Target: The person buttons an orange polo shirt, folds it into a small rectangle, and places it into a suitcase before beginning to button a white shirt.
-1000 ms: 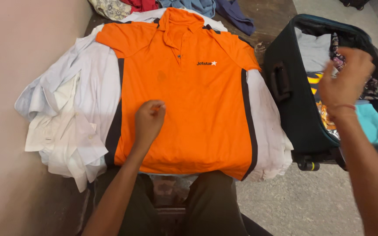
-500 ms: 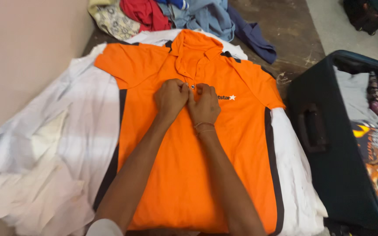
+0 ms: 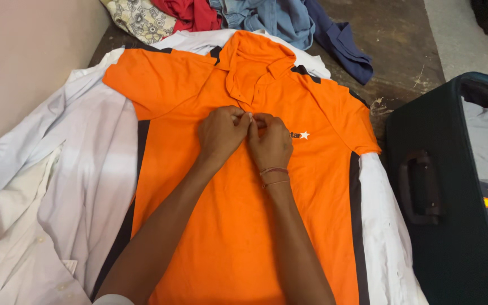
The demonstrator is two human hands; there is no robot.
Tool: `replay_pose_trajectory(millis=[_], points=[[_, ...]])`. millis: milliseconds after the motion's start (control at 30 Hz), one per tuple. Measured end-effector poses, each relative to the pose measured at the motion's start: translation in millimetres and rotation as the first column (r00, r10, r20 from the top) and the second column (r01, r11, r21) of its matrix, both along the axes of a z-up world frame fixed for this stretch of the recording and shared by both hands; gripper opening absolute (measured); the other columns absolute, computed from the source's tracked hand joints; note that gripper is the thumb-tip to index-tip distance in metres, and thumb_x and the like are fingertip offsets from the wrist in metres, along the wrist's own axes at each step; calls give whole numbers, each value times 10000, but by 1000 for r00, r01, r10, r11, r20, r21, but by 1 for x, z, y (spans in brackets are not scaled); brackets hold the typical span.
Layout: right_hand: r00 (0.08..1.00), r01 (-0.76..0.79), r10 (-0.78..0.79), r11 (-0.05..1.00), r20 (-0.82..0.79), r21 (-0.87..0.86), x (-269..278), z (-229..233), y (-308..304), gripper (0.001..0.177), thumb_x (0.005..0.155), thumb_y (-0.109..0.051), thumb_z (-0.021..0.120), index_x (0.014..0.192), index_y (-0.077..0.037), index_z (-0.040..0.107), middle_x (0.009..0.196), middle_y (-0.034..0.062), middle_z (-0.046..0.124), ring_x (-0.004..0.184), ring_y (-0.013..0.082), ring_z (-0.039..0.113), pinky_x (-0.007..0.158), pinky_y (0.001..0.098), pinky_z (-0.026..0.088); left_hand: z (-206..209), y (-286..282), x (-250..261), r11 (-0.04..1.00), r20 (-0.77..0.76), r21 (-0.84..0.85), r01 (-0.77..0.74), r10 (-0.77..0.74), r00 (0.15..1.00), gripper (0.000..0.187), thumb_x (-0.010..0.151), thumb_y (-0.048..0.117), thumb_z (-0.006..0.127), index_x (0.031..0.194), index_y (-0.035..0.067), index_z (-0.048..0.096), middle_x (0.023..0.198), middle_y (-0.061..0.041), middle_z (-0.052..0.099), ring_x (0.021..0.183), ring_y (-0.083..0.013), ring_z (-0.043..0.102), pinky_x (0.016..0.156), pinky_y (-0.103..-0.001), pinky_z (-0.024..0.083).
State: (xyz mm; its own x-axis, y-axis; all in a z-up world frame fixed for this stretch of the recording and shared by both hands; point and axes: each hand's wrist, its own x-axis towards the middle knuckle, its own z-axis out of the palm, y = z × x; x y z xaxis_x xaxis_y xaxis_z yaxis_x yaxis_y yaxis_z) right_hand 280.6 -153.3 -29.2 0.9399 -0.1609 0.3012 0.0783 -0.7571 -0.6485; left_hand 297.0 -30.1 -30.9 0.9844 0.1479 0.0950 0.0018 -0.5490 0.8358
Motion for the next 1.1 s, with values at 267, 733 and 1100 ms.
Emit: replay_pose_trajectory(millis=[267,733,1100], points=[[998,30,-28,999,-53,33,2,6,-2,242,818,-267,740,978,-87,767,889,50,777,848,239,736,744,388,561,-10,4,9,999,-55,-49,-10,7,998,253,866,358,699,957,148,806,874,-17,799,758,-175,758,675,-340,554],[992,-42,106,810,-75,585,27,-29,-22,169,984,-108,605,1013,17,716,800,29,714,661,73,604,612,249,505,0,-8,1,988,-16,-152,-30,27,1000,304,928,376,674,941,89,774,827,-44,780,675,-175,726,637,-341,548],[992,-98,125,831,-13,548,27,-34,-18,174,964,-61,613,1086,13,712,869,29,717,731,72,627,665,233,530,-12,-9,6,987,-41,-148,-63,58,998,312,931,402,661,948,102,746,829,-24,773,675,-162,721,636,-346,546]])
